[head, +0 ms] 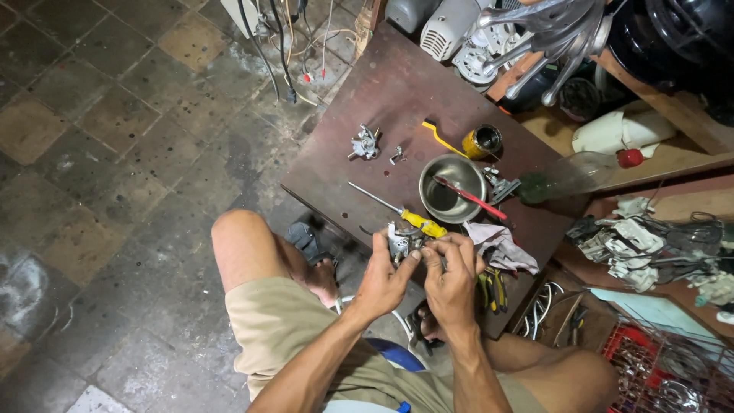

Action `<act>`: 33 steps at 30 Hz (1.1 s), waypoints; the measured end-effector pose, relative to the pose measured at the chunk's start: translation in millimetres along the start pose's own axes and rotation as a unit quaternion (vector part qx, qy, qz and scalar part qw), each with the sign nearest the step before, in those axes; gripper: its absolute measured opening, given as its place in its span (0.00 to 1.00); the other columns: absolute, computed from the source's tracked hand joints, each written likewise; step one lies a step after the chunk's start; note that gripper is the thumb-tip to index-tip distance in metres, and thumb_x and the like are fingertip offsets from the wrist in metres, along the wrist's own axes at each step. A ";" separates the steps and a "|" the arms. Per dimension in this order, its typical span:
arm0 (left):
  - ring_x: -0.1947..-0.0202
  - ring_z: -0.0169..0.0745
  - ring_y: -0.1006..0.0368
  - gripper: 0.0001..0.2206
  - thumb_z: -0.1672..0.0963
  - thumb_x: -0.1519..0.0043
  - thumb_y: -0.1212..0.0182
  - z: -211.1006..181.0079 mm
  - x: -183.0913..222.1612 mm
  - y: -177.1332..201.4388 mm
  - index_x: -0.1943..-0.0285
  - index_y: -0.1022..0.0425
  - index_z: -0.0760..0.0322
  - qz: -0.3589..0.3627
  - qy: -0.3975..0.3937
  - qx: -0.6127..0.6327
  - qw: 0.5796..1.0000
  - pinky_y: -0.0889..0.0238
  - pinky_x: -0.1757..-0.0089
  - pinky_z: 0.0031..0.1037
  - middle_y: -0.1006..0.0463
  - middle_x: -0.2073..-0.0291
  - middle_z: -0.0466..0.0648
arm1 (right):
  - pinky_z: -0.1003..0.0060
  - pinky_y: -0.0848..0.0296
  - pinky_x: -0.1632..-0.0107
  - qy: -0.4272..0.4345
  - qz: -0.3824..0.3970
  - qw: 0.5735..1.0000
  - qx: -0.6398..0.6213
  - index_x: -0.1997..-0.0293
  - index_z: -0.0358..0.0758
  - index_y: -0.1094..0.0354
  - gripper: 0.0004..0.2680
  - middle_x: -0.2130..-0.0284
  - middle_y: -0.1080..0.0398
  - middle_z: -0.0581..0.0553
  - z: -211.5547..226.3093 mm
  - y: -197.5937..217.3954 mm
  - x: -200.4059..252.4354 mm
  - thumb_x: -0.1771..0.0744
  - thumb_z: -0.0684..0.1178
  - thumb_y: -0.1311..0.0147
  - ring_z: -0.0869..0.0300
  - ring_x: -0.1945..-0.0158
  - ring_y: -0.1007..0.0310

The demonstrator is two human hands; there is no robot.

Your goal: The person sits on a stool and uses a screwdriver and pliers to disassemble and reassemble small electrical components on a workbench. They remove parts, place them in a metal bowl, and then reattach them to the main unit.

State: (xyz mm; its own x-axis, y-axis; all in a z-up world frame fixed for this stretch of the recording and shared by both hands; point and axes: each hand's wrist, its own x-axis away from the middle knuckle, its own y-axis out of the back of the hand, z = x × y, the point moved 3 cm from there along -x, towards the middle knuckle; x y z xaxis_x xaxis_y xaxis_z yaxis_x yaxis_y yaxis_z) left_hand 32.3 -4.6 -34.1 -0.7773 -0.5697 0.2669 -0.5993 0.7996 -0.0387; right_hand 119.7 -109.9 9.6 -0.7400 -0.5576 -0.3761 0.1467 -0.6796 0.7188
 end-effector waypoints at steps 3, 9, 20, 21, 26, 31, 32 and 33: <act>0.53 0.73 0.26 0.22 0.54 0.38 0.39 -32.5 5.5 2.6 0.38 0.41 0.64 -0.001 -0.018 -0.003 1.000 0.35 0.57 0.52 0.27 0.58 0.70 | 0.61 0.45 0.41 -0.016 0.018 1.000 0.012 0.61 0.48 0.31 0.05 0.59 0.33 0.54 0.8 -0.1 0.9 0.31 0.54 0.45 0.62 0.47 0.30; 0.55 0.69 0.26 0.21 0.54 0.37 0.40 -36.4 8.4 3.7 0.39 0.41 0.65 0.012 -0.026 -0.014 0.999 0.34 0.58 0.50 0.27 0.59 0.67 | 0.57 0.43 0.42 -0.070 0.062 0.996 0.010 0.63 0.47 0.32 0.07 0.58 0.33 0.52 2.2 -0.2 0.2 0.29 0.54 0.51 0.58 0.48 0.29; 0.56 0.66 0.27 0.22 0.55 0.38 0.38 -6.4 -1.7 -3.7 0.39 0.41 0.64 0.019 -0.037 -0.015 0.999 0.34 0.58 0.49 0.28 0.59 0.65 | 0.54 0.41 0.44 -0.109 0.070 0.991 -0.021 0.70 0.43 0.31 0.11 0.57 0.34 0.49 -11.5 -11.1 2.0 0.30 0.53 0.53 0.52 0.48 0.31; 0.58 0.61 0.27 0.22 0.55 0.39 0.37 -1.5 -3.9 -4.2 0.39 0.40 0.65 0.005 -0.034 -0.001 0.999 0.35 0.57 0.47 0.28 0.61 0.64 | 0.54 0.43 0.43 -0.107 0.071 0.992 -0.004 0.71 0.45 0.32 0.12 0.57 0.34 0.51 -2.9 -8.1 0.2 0.30 0.55 0.53 0.55 0.48 0.31; 0.58 0.48 0.32 0.21 0.58 0.39 0.37 27.2 -12.1 5.2 0.40 0.38 0.66 -0.009 -0.015 0.038 0.999 0.34 0.57 0.37 0.30 0.61 0.56 | 0.54 0.37 0.50 -0.114 0.067 0.991 -0.028 0.76 0.44 0.33 0.13 0.63 0.32 0.48 -2.2 -22.1 2.6 0.31 0.55 0.50 0.50 0.54 0.28; 0.60 0.44 0.33 0.20 0.56 0.38 0.38 54.5 -22.6 28.8 0.40 0.36 0.69 -0.031 0.034 0.070 0.997 0.32 0.58 0.36 0.30 0.61 0.54 | 0.58 0.32 0.52 -0.152 0.062 0.981 -0.100 0.80 0.46 0.32 0.17 0.67 0.29 0.46 -51.6 -42.2 14.7 0.30 0.57 0.51 0.48 0.58 0.26; 0.64 0.40 0.31 0.19 0.56 0.38 0.37 53.0 -22.7 34.9 0.41 0.35 0.69 -0.051 0.052 0.118 0.990 0.32 0.61 0.31 0.29 0.64 0.51 | 0.51 0.31 0.52 -0.182 0.078 0.980 0.005 0.68 0.44 0.31 0.08 0.64 0.29 0.42 -71.3 -43.3 19.6 0.32 0.54 0.47 0.44 0.55 0.26; 0.68 0.36 0.28 0.19 0.57 0.39 0.36 51.6 -22.5 41.3 0.42 0.35 0.68 -0.071 0.070 0.165 0.981 0.31 0.64 0.25 0.28 0.67 0.49 | 0.44 0.29 0.52 -0.210 0.094 0.967 0.110 0.56 0.43 0.29 0.07 0.61 0.30 0.37 -90.5 -44.2 24.8 0.35 0.50 0.43 0.40 0.53 0.26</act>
State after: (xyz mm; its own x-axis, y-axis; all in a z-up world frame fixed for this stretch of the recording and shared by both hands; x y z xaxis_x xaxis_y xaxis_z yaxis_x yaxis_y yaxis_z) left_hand 15.2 31.4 -91.3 -0.6612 -0.6213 0.4205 -0.7473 0.5952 -0.2955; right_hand 154.3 -136.8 -84.4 -0.9219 -0.3873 0.0104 0.1955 -0.4418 0.8755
